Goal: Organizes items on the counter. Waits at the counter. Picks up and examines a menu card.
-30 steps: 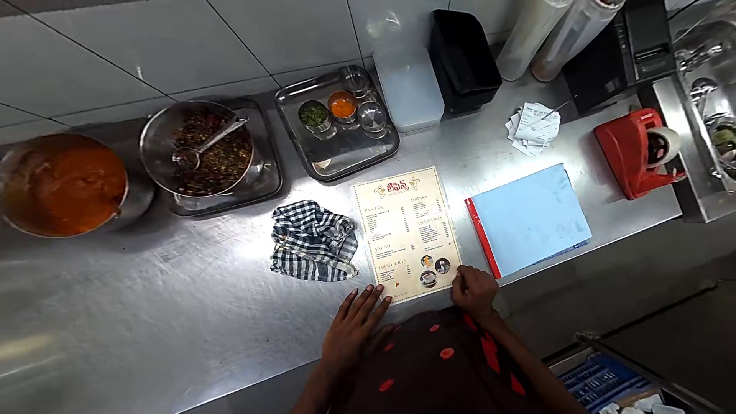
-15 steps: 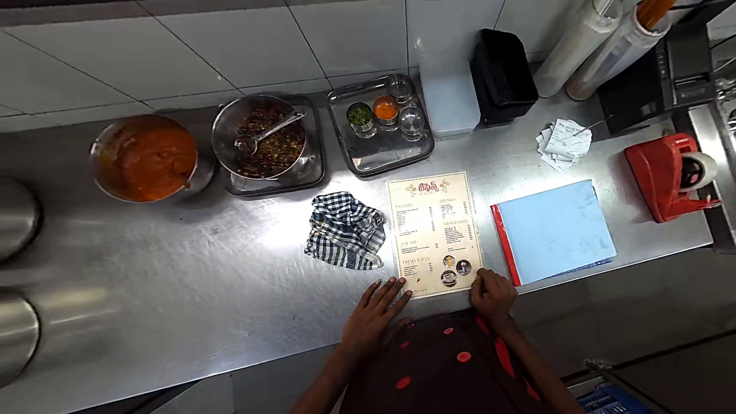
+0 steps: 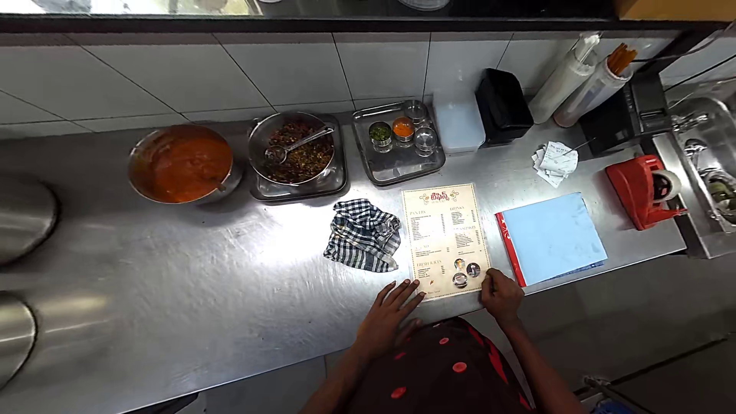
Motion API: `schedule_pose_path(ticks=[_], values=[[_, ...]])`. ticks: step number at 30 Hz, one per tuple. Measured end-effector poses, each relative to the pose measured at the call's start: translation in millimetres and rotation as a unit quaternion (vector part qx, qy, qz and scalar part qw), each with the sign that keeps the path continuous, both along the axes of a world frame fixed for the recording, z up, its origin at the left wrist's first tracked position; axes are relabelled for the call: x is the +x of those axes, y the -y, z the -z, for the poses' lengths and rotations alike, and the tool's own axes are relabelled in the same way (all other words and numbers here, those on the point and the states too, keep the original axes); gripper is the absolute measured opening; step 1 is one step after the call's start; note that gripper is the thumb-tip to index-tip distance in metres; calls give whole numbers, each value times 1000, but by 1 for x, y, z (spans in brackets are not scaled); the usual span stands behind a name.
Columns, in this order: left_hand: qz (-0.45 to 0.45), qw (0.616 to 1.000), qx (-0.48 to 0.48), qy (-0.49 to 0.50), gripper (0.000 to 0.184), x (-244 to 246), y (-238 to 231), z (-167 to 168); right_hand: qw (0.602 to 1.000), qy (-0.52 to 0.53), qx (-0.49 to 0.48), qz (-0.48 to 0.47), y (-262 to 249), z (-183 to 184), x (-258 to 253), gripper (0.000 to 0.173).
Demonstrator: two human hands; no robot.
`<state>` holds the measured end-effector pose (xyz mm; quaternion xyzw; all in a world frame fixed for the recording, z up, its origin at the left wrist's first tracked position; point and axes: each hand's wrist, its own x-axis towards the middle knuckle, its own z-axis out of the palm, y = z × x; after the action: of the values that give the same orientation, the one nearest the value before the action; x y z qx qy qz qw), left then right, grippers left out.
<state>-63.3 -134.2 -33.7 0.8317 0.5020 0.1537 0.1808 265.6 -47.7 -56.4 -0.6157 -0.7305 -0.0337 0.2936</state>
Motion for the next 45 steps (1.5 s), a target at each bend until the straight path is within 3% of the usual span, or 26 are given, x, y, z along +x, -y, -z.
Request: schedule_pose_path(ticks=[6, 10, 15, 19, 22, 32, 41, 45], values=[[13, 1000, -2, 20, 55, -3, -2, 0, 999, 27, 30, 35, 4, -14, -11, 27], [14, 1000, 4, 10, 49, -4, -2, 4, 999, 13, 45, -1, 6, -36, -42, 24], [16, 1000, 15, 5, 49, -4, -2, 7, 991, -4, -38, -127, -1, -39, -93, 26], [16, 1000, 24, 12, 48, -5, -2, 9, 964, 68, -164, -196, -16, -40, -127, 47], [14, 999, 30, 14, 47, -5, -3, 10, 951, 108, -200, -211, -27, -38, -138, 56], [-12, 999, 48, 23, 43, -2, -2, 14, 955, 110, -152, -229, -35, -21, -137, 55], [-17, 998, 50, 26, 42, -1, -3, 10, 966, 13, -26, -256, -26, -11, -129, 23], [-18, 998, 46, 29, 42, -1, -3, 10, 959, 1, -11, -282, -20, -11, -126, 30]])
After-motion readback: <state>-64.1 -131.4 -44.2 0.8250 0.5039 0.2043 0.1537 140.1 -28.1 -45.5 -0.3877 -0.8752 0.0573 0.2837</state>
